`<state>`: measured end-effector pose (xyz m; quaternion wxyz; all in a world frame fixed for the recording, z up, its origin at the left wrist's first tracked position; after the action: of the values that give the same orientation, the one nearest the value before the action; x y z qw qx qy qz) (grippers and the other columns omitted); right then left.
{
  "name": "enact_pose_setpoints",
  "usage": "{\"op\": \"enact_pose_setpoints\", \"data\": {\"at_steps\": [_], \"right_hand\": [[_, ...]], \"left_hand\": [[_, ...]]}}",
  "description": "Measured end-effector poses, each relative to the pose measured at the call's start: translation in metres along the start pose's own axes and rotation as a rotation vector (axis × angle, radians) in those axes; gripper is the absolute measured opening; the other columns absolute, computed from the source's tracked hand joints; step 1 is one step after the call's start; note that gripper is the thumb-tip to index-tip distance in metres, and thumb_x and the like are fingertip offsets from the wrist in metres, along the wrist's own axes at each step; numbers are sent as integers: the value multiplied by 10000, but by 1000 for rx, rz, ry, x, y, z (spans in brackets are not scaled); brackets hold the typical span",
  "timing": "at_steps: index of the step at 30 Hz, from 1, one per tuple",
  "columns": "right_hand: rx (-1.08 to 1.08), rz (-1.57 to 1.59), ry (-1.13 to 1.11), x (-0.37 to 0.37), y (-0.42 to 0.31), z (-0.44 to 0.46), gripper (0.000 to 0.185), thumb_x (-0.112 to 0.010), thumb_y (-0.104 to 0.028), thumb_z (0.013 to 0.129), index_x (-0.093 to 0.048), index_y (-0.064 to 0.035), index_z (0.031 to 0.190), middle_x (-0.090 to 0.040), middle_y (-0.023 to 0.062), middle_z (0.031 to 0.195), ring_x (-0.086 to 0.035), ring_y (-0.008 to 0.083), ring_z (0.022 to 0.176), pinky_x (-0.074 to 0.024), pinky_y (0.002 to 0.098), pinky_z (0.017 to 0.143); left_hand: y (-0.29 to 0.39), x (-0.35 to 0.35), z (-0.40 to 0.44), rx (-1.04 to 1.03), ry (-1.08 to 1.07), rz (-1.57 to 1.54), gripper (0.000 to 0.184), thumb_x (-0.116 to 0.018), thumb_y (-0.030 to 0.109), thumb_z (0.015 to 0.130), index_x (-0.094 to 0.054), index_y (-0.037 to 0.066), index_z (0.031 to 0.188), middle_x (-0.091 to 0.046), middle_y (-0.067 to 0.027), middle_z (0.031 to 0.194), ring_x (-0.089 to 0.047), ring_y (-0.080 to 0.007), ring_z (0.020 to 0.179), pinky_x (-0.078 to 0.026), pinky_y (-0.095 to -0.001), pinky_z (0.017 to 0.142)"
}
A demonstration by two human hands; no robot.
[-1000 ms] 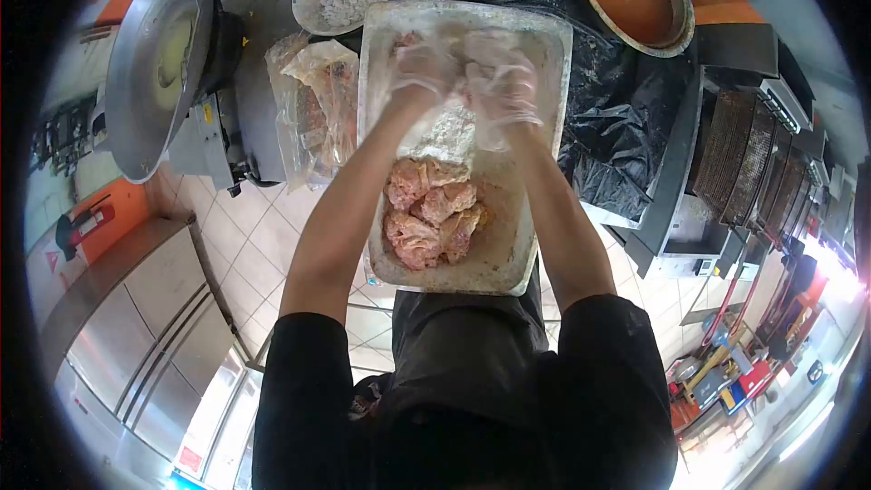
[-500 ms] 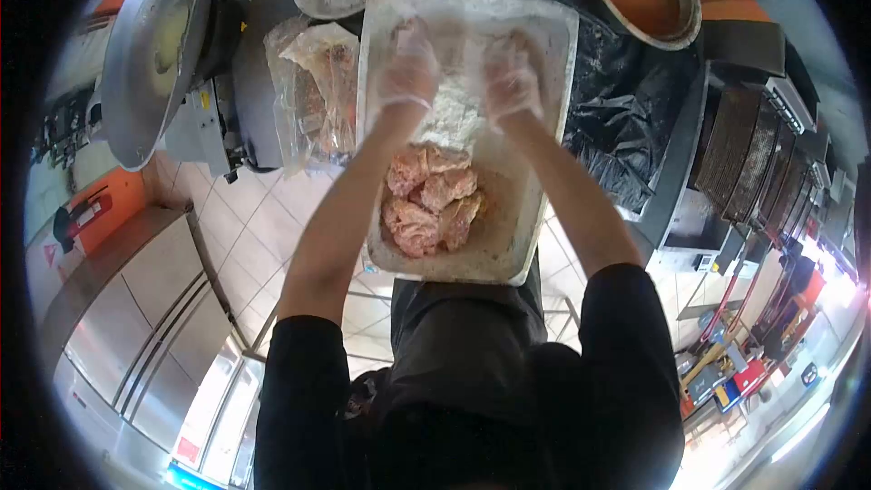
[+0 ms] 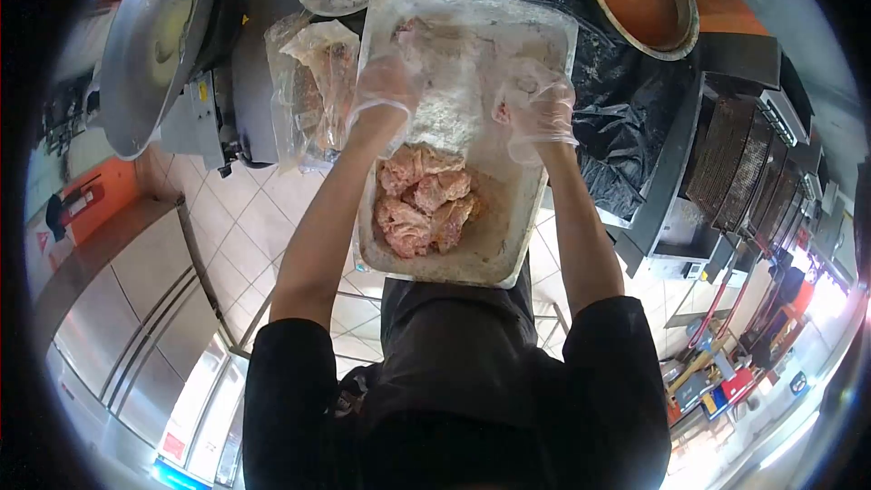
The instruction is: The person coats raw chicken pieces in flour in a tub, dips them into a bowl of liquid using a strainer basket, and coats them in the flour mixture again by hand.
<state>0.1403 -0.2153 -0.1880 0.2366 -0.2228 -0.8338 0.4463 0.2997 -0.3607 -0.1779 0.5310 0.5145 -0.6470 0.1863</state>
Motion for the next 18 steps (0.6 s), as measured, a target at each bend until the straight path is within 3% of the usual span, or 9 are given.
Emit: {"op": "enact_pose_setpoints", "data": {"at_steps": [4,6,8,10,12,14,15,16,18], "right_hand": [[604,-679,229,-23,-29,0,339,-651,-93,696,-639,-41,1031,-631,121,1008,-620,257,855,-503,346,791],[622,-383,-9,-30,-49,-4,285,-618,-130,792,-604,-8,1049,-612,121,909,-590,202,791,-492,328,716],[191,-77,-281,-38,-60,-12,320,-617,-132,787,-581,3,1075,-584,154,1011,-550,245,969,-422,345,894],[793,-608,314,-30,-58,-12,274,-626,-104,742,-639,-29,1006,-640,126,925,-631,224,801,-507,305,741],[869,-660,304,-21,-51,1,263,-633,-88,751,-638,-32,1007,-643,113,902,-630,193,776,-503,280,735],[631,-171,88,-4,-111,-13,219,-619,-52,775,-609,21,982,-643,89,883,-620,167,769,-508,271,663],[568,187,-145,-4,-127,0,193,-611,-6,773,-617,23,964,-654,83,878,-618,145,793,-505,262,663],[571,185,-149,5,-131,20,193,-611,-6,773,-617,23,964,-654,83,878,-618,145,793,-505,262,663],[579,-127,37,21,-144,63,189,-605,-54,790,-627,-7,972,-664,79,874,-627,166,773,-503,272,653]], "left_hand": [[55,31,-20,-526,376,46,173,-520,129,807,-611,1,880,-625,-189,804,-622,-338,776,-496,-410,693],[43,40,-14,-229,109,-199,169,-523,124,800,-614,4,876,-628,-189,826,-617,-338,796,-491,-408,712],[44,41,-17,-333,111,-56,173,-526,139,806,-617,5,869,-626,-194,824,-617,-337,800,-489,-408,717],[53,37,-20,-453,110,79,179,-529,153,813,-620,7,863,-625,-198,823,-618,-336,803,-487,-408,722],[50,43,-9,-362,236,22,200,-548,201,817,-623,19,851,-624,-198,826,-617,-332,803,-484,-409,716],[61,75,1,-526,347,-50,268,-552,258,836,-611,-1,873,-619,-211,860,-618,-333,806,-487,-410,712],[71,107,8,-370,97,-91,299,-546,283,846,-609,-6,889,-611,-220,903,-616,-339,824,-487,-409,731],[75,116,11,-210,-151,-131,330,-540,308,856,-608,-11,904,-602,-230,946,-614,-344,841,-487,-409,750],[73,116,41,-118,124,-103,404,-518,367,868,-598,-21,949,-600,-224,975,-612,-349,862,-491,-397,791]]}}
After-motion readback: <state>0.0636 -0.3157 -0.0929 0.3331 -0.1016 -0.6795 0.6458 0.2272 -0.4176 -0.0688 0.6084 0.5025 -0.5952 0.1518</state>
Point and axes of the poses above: each hand's wrist, its own z-axis towards the middle knuckle, its own x-axis out of the back of the hand, y = z × x, the point moved 6 cm from there along z, towards the middle knuckle
